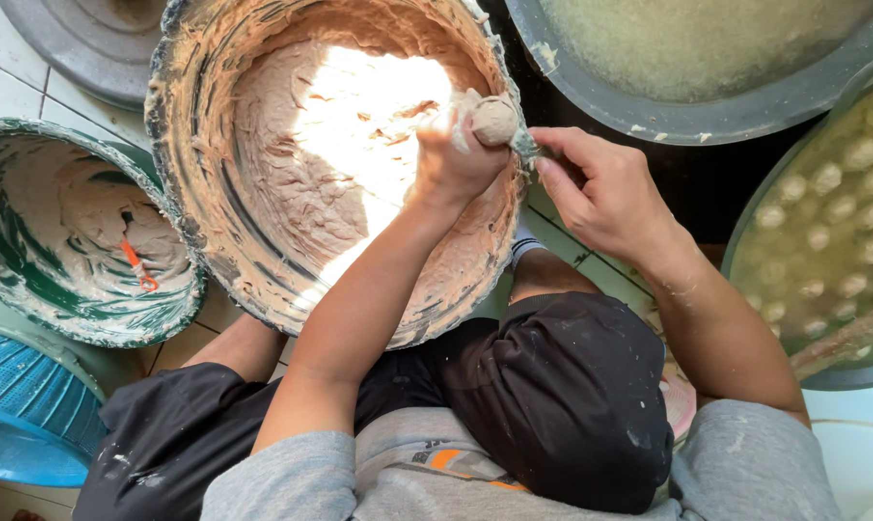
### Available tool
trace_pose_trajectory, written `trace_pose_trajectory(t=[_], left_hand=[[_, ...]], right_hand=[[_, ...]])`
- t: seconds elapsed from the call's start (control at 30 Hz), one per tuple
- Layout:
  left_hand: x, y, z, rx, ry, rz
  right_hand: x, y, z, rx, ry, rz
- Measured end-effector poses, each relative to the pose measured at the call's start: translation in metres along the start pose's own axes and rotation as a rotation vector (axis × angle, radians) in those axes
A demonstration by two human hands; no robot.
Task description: The person scoops a thick beige paste from a large bowl using a small metal scoop and forms small round balls. Each ball is dropped into a pot of hot oil where it cooks. The person repeats this scooping and dropping process continuously.
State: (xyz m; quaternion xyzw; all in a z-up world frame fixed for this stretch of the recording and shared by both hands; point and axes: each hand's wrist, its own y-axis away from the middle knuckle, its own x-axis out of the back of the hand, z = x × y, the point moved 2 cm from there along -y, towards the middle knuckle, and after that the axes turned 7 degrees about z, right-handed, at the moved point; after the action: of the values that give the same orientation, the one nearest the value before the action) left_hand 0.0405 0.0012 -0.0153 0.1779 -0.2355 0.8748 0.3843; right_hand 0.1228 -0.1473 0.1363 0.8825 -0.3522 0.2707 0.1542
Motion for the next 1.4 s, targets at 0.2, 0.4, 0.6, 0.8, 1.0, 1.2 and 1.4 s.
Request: trace_pose_trajectory(t=[0.2,0.4,0.6,0.8,1.0,1.2,1.4], left_hand=[[-0.001,-0.011,-0.005,0.064,-0.292,0.059],[-0.005,-0.004,-0.006,0.232,-0.052,0.075],[0.005,-0.007,0.01,0.105,0.069,0.09],[0.01,-0.014,0.022,-0.044,-0.013,0.041],[0.0,-0.005,0.003,0.13,-0.096,-0.145],[-0.015,0.007,-0.016,0.293,0.149,-0.008],[0.001,0.01,-0.009,0.046,0.112,0.185]], right_hand=[[0.013,-0.002,0.042,-0.325,-0.087,-0.067],[0.048,-0.02,0.066,0.067,0.396,0.207],[0.035,-0.007,0.046,0.024,0.082,0.134],[0.001,0.003,0.015,-0.039,0.009,-0.04],[0.001,-0.003,0.03,-0.298,-0.262,-0.169],[0.034,-0.019,0.063,-0.032,0.117,0.095],[0.047,-0.027,0.048,-0.058,0.268,0.194]])
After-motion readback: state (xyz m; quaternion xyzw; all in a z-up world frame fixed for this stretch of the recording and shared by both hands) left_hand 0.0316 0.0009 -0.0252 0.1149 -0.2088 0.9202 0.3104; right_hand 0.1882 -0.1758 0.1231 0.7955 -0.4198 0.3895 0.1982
